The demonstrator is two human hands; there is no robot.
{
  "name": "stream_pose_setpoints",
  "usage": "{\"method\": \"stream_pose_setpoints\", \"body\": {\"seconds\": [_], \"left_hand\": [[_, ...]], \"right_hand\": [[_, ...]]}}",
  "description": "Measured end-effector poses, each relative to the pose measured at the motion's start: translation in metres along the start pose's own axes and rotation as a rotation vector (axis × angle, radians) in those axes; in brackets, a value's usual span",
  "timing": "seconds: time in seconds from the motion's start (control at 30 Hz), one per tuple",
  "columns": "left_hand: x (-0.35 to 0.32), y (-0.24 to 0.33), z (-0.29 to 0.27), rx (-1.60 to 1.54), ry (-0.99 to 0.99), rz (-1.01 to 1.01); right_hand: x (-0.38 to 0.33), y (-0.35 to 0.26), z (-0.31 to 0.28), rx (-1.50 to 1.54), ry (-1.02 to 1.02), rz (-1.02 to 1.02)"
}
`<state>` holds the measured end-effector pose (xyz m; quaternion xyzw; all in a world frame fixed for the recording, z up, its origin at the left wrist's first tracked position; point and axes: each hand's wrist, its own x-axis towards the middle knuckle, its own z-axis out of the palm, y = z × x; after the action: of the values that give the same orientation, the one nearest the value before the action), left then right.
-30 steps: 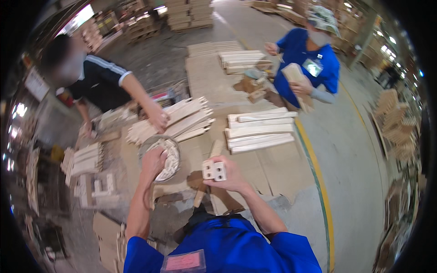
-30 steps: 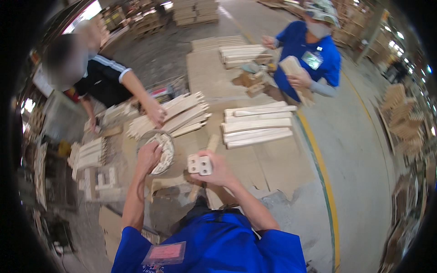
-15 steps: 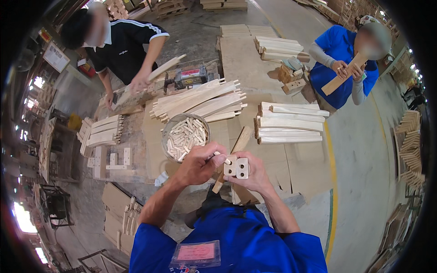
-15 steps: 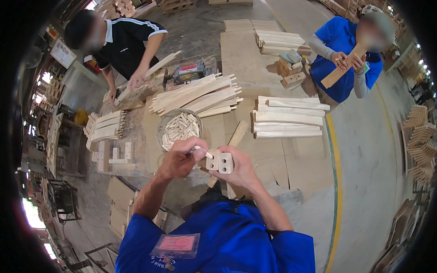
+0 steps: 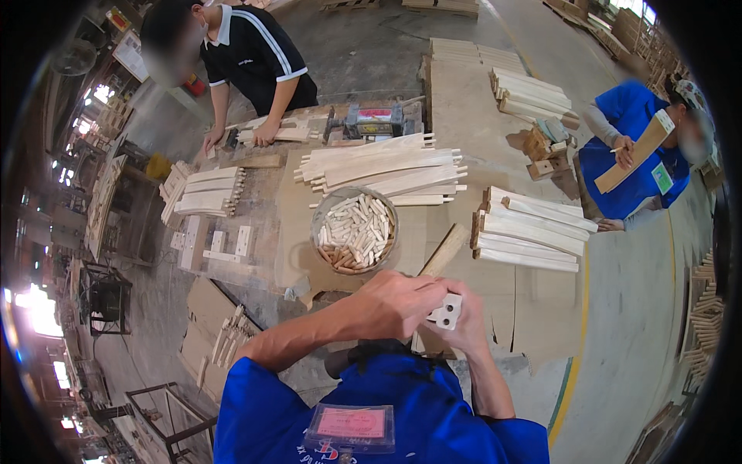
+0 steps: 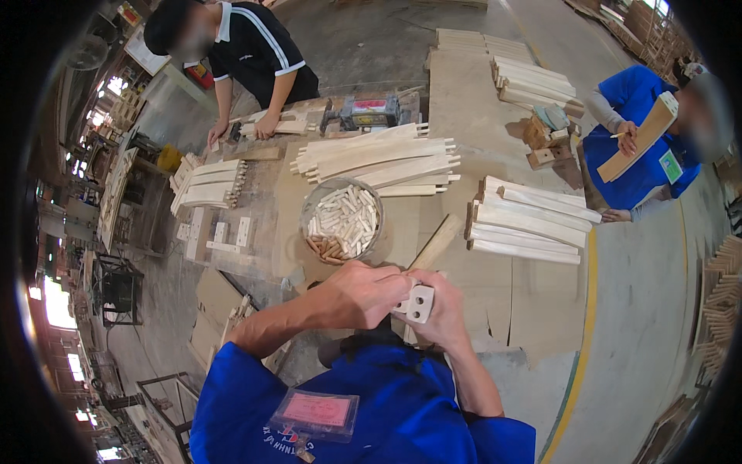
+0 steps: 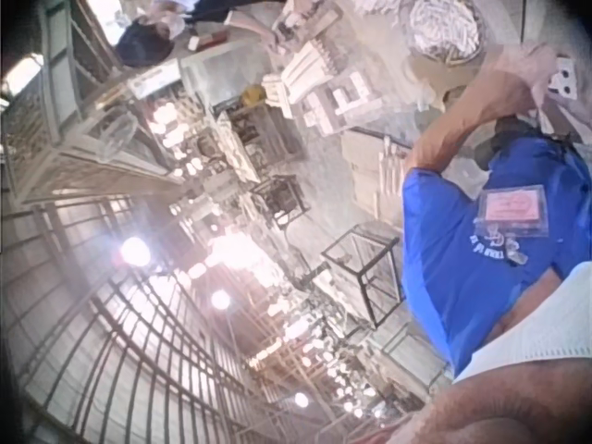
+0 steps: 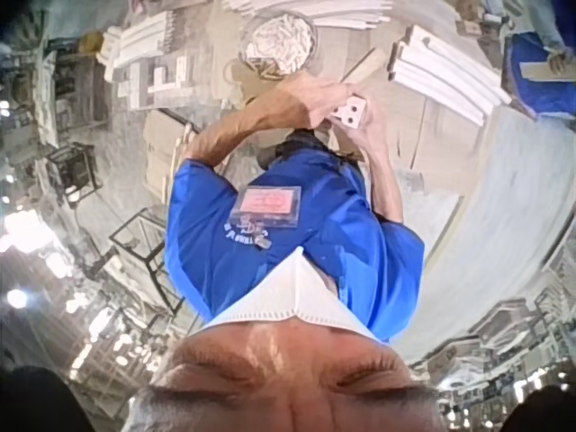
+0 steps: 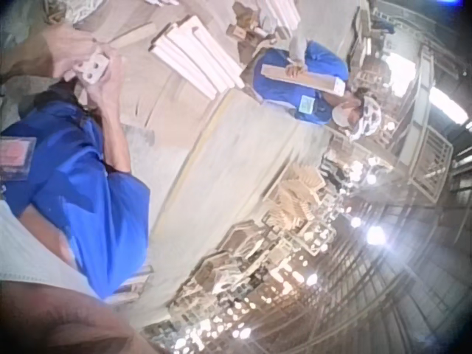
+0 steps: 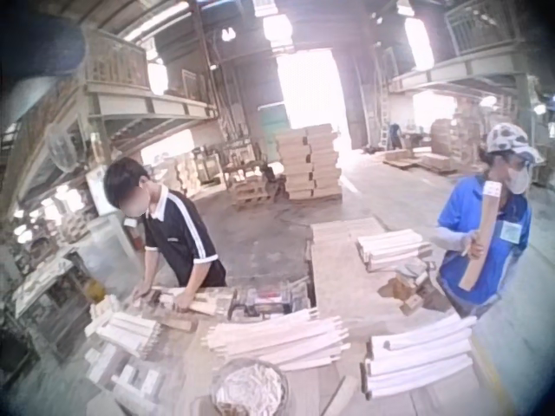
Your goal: The person repeatedly picks small wooden dowels from a metal bowl and inserts them into pre-drilled holes in a small wooden block. They then place the assembled block onto a stack on the table. The process is repeated continuously with other workers visible nearby.
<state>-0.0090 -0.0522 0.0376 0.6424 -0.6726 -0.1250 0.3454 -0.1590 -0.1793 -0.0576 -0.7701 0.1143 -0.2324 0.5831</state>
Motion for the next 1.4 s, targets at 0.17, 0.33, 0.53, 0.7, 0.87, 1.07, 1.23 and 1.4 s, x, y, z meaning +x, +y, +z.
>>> {"method": "stream_pose_setpoints", "body": {"seconds": [0.17,0.33,0.53,0.7,0.87,1.07,1.23,1.4], "left_hand": [[0.001,-0.014,-0.009,-0.265,-0.128,-0.075],[-0.021,-0.159,-0.023,0.147,0.267,-0.424],[-0.062,-0.234,0.007,0.578,-0.007,-0.739],[-0.081,-0.218,-0.004,0.276,0.411,-0.598],[-0.04,-0.055,-0.003,-0.398,0.493,-0.565],[-0.037,-0.014,0.03,-0.276,0.601,-0.414],[-0.031,0.001,0.028,0.058,0.608,-0.338],[-0.027,0.005,0.03,0.167,0.576,-0.29]], "right_hand": [[0.002,0.001,-0.006,-0.068,-0.049,0.055],[0.01,0.001,0.005,-0.081,0.056,0.149],[0.018,-0.005,0.002,-0.134,0.052,0.165],[0.019,-0.006,0.008,-0.104,0.051,0.131],[0.016,0.001,0.01,-0.177,0.1,0.186],[0.026,-0.006,0.023,-0.146,0.104,0.138],[0.026,-0.007,0.027,-0.184,0.12,0.134],[0.027,-0.003,0.031,-0.218,0.161,0.109]]}}
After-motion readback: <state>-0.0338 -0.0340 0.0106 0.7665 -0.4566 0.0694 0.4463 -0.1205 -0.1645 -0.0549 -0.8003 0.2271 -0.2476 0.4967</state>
